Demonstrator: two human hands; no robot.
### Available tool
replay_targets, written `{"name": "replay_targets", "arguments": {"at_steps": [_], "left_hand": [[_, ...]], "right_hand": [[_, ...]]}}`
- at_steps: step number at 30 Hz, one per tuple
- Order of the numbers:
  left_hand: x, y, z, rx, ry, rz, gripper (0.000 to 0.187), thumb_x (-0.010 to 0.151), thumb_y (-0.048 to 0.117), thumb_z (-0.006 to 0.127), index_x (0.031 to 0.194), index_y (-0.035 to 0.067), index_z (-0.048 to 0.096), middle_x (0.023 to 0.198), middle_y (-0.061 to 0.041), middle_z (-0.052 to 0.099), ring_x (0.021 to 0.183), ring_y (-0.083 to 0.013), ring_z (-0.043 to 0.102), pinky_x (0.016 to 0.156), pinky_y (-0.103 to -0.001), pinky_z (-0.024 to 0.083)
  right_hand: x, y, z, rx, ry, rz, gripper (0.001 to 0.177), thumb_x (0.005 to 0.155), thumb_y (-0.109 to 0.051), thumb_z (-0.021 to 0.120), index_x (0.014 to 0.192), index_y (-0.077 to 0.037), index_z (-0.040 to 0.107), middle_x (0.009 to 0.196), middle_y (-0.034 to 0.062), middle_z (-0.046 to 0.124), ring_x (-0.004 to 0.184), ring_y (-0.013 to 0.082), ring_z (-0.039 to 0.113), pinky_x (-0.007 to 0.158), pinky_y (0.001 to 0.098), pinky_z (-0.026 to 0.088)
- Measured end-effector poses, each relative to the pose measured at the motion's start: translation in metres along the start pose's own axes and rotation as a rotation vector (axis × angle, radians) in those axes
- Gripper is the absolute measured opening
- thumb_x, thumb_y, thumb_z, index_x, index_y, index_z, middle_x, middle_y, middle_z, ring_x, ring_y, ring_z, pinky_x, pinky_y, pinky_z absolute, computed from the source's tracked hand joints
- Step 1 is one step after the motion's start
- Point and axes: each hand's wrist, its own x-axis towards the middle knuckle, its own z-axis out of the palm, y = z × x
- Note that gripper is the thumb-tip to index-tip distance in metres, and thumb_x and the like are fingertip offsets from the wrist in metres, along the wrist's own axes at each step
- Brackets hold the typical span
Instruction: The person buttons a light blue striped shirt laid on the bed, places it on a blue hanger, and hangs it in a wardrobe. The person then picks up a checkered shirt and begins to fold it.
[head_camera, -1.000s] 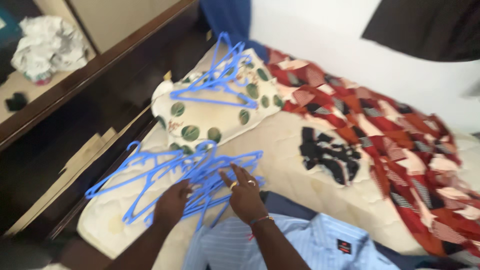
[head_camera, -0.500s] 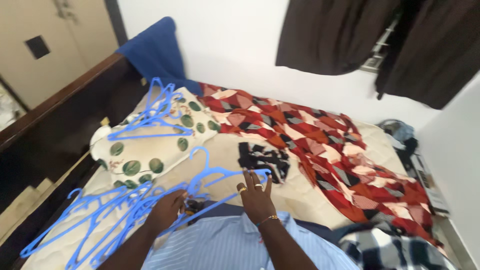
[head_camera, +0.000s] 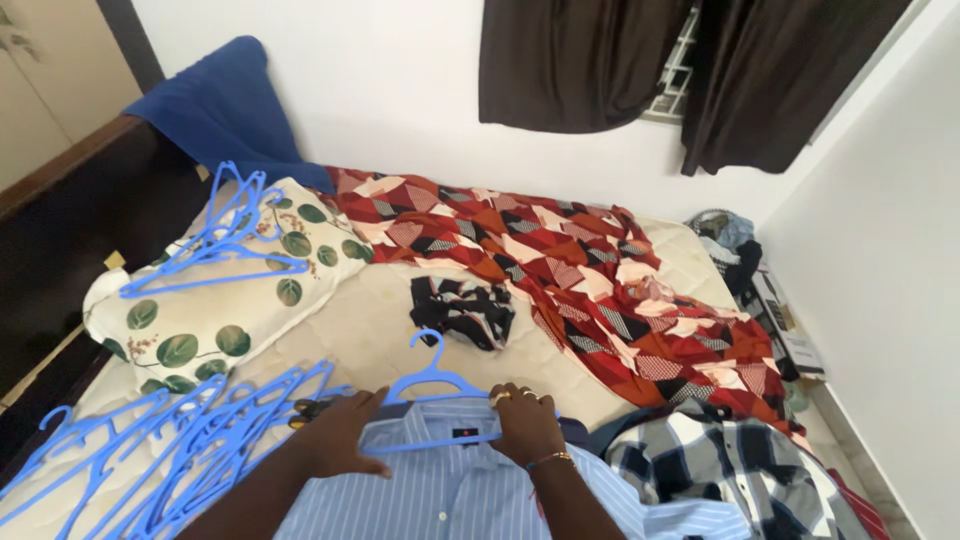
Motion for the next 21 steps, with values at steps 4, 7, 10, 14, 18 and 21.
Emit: {"name": "replay_targets", "arguments": {"at_steps": [4, 7, 10, 14, 18, 21], "left_hand": [[0.003, 0.004, 0.023, 0.04, 0.095, -0.057, 0.11, 0.073, 0.036, 0.086, 0.16, 0.014, 0.02, 0.147, -0.018, 0.045, 0.138, -0.0388, 0.044, 0.116, -0.049, 0.037], [0.001, -0.007, 0.029, 0.03, 0.182, -0.128, 0.113, 0.072, 0.033, 0.089, 0.161, 0.018, 0.021, 0.152, -0.019, 0.038, 0.144, -0.0395, 0.034, 0.116, -0.055, 0.03], [-0.016, -0.021, 0.033, 0.088, 0.168, -0.23, 0.112, 0.074, 0.036, 0.089, 0.161, 0.02, 0.019, 0.156, -0.014, 0.034, 0.147, -0.0355, 0.032, 0.117, -0.056, 0.03], [-0.042, -0.032, 0.028, 0.111, 0.091, -0.391, 0.107, 0.077, 0.03, 0.087, 0.16, 0.024, 0.019, 0.161, -0.005, 0.03, 0.151, -0.0282, 0.03, 0.12, -0.055, 0.028], [-0.065, -0.037, 0.017, 0.161, 0.095, -0.4, 0.114, 0.073, 0.026, 0.091, 0.162, 0.026, 0.02, 0.162, -0.008, 0.024, 0.15, -0.028, 0.027, 0.12, -0.053, 0.025], [-0.078, -0.04, 0.017, 0.143, 0.041, -0.458, 0.104, 0.078, 0.028, 0.087, 0.159, 0.025, 0.022, 0.157, -0.002, 0.035, 0.148, -0.0238, 0.036, 0.122, -0.05, 0.029]], "right_hand": [[-0.018, -0.001, 0.015, 0.026, 0.229, -0.015, 0.066, 0.065, -0.029, 0.088, 0.123, -0.018, 0.058, 0.126, 0.0005, 0.06, 0.128, 0.0244, 0.052, 0.11, 0.0627, 0.032], [-0.021, -0.009, 0.039, 0.033, 0.549, 0.122, 0.089, 0.054, -0.031, 0.09, 0.134, -0.013, 0.055, 0.136, 0.0111, 0.058, 0.133, 0.0327, 0.048, 0.104, 0.0765, 0.027], [-0.018, -0.006, 0.076, 0.301, 0.449, 0.426, 0.101, 0.063, -0.03, 0.089, 0.15, -0.012, 0.041, 0.146, 0.0153, 0.048, 0.137, 0.0392, 0.043, 0.1, 0.061, 0.035], [-0.018, 0.014, 0.134, 0.337, 0.006, 0.453, 0.086, 0.081, -0.042, 0.08, 0.149, -0.008, 0.04, 0.146, 0.0197, 0.049, 0.13, 0.0405, 0.054, 0.11, 0.0501, 0.045], [-0.013, 0.018, 0.185, 0.372, -0.037, 0.381, 0.079, 0.08, -0.037, 0.077, 0.151, -0.019, 0.047, 0.138, 0.021, 0.051, 0.128, 0.0431, 0.052, 0.112, 0.0483, 0.041], [-0.005, 0.017, 0.204, 0.391, 0.041, 0.444, 0.066, 0.073, -0.033, 0.081, 0.135, -0.019, 0.064, 0.142, 0.0183, 0.048, 0.128, 0.0429, 0.05, 0.111, 0.0484, 0.04]]}}
